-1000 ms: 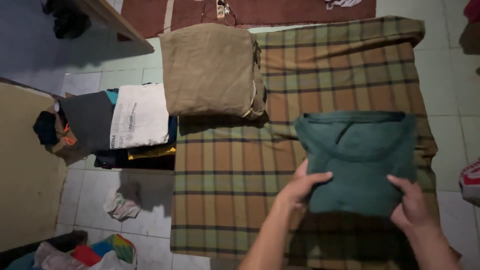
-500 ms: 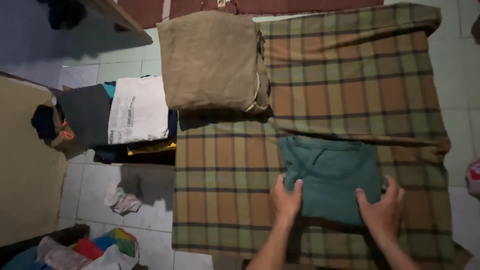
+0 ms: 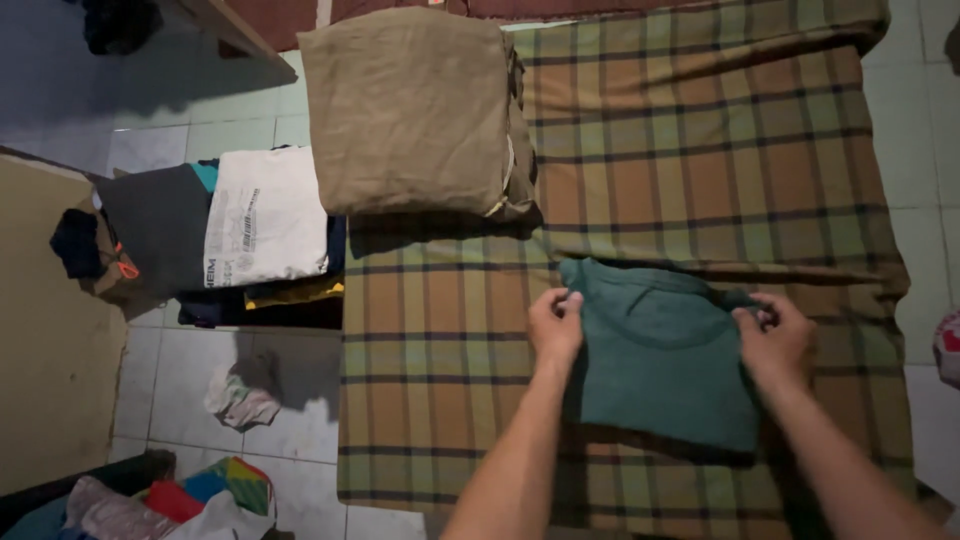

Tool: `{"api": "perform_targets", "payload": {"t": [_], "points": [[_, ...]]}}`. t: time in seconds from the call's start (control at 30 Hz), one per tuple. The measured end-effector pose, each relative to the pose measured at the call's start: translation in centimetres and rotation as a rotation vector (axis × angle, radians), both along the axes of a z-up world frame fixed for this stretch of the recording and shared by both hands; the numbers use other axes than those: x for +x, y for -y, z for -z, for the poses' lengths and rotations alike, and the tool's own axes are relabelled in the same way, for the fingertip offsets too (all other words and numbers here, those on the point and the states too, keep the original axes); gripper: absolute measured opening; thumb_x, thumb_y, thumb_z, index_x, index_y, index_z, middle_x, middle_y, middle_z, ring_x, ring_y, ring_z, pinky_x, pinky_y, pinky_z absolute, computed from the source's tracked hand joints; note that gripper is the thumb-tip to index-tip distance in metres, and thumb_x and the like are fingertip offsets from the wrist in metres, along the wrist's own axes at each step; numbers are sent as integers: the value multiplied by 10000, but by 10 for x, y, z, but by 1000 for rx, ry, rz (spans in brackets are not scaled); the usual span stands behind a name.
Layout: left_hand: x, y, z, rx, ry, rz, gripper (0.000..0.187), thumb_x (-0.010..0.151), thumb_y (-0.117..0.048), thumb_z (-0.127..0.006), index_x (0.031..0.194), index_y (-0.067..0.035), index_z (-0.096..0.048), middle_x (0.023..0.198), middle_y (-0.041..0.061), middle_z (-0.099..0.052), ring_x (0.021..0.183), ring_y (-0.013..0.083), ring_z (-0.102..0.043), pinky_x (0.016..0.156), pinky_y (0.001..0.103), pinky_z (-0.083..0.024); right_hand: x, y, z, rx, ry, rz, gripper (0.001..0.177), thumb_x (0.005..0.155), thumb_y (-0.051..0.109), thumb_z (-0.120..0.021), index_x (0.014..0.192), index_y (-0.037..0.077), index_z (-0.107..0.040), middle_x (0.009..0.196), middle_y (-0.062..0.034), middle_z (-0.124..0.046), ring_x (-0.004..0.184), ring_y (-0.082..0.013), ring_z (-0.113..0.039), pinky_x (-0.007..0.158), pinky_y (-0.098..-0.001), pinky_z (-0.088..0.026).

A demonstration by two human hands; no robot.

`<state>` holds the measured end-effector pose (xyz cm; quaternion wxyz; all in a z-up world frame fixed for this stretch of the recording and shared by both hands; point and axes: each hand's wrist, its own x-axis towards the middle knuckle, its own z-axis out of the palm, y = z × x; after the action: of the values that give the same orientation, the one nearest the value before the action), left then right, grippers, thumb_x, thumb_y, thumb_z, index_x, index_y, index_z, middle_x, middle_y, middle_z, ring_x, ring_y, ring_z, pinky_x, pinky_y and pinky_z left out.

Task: Folding various items of clothing including a jacket and t-shirts on a flat surface.

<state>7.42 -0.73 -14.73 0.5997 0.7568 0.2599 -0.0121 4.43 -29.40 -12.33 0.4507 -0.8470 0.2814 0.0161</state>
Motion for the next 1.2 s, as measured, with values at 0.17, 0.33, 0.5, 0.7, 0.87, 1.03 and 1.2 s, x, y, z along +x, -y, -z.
{"api": "perform_targets", "payload": {"t": [0.17,0.33,0.5,0.7,0.87,1.03,1.2], "points": [[-16,19,-123,592,201,-116,236,881,-107,-661,1105,-49,-708,1094,170,-730,1047,407,-629,894,503,-487,-12,-29,-44,-531,82,-156,350,1028,251,-728,1311,49,-691,1292,-224,-621,1258,-450,-540,1075,-565,-450],[-48,65,-141,453,657,398,477,979,-153,-566,1423,19,-596,1480,228,-586,1415,413,-517,1185,539,-382,-34,-85,-47,-595,531,-730,615,865,214,-620,1427,3,-487,1518,-263,-474,1402,-463,-431,1144,-599,-351],[-62,60,-91,483,492,530,554,1023,-238,-549,1534,-27,-528,1627,207,-491,1533,384,-433,1270,534,-315,-35,-94,-37,-700,329,-873,709,863,307,-568,1520,89,-417,1630,-132,-352,1521,-417,-294,1198,-638,-266],[-69,42,-87,638,400,490,629,979,-345,-599,1545,-82,-525,1669,152,-439,1555,344,-388,1262,592,-224,-38,-101,-50,-852,121,-775,673,869,418,-561,1519,297,-435,1679,-42,-290,1549,-425,-224,1159,-746,-170],[-73,37,-82,696,399,495,625,1032,-402,-611,1580,-112,-527,1707,133,-406,1587,325,-358,1282,596,-209,-40,-97,-44,-808,126,-718,735,852,481,-558,1541,262,-424,1692,-79,-275,1556,-437,-220,1159,-771,-158],[-78,21,-79,730,315,399,675,976,-407,-610,1561,-97,-478,1665,162,-368,1564,378,-282,1246,591,-177,-47,-78,-18,-757,143,-597,839,879,557,-542,1578,115,-398,1666,-180,-305,1521,-457,-267,1180,-736,-203],[-88,-1,-84,690,200,390,671,1026,-361,-578,1598,-47,-422,1711,166,-317,1590,377,-248,1265,571,-158,-54,-69,-17,-750,114,-525,795,935,539,-567,1577,91,-428,1636,-212,-339,1524,-439,-312,1205,-668,-269]]}}
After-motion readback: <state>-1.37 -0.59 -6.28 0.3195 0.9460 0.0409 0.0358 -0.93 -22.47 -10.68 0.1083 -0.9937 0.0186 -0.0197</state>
